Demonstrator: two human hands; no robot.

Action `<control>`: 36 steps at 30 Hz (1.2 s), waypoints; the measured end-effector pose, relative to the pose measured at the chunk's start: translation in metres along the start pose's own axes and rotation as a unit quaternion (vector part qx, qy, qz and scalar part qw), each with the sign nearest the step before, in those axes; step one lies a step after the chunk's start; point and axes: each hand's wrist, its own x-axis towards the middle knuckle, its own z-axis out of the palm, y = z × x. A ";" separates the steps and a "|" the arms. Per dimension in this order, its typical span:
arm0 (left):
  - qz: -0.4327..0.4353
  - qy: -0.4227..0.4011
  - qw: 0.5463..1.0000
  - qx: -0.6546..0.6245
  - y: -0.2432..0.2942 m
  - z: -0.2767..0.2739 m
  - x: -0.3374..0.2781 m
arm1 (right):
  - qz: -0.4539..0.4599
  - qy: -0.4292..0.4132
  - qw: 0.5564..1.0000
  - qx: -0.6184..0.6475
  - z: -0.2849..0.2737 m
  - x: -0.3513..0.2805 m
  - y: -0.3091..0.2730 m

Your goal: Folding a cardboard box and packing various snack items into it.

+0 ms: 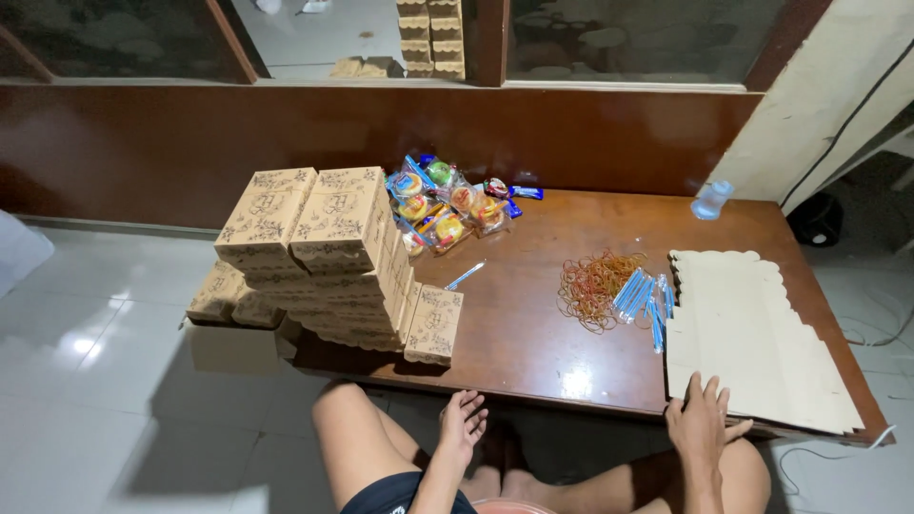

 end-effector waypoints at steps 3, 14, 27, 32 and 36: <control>-0.004 0.002 1.000 0.000 0.001 0.001 -0.002 | -0.003 -0.002 1.000 0.000 -0.005 -0.006 0.003; -0.010 -0.002 1.000 0.015 -0.002 0.003 0.002 | -0.013 0.284 0.955 0.082 -0.012 -0.003 0.018; -0.006 -0.009 1.000 0.013 -0.002 0.003 -0.004 | -0.033 0.194 0.928 0.315 -0.034 0.000 0.024; -0.009 -0.016 1.000 0.020 -0.010 -0.005 0.014 | -0.062 0.196 0.941 0.269 -0.042 -0.001 0.021; -0.010 -0.014 1.000 0.020 -0.009 -0.006 0.016 | -0.074 0.241 0.944 0.212 -0.067 0.003 0.001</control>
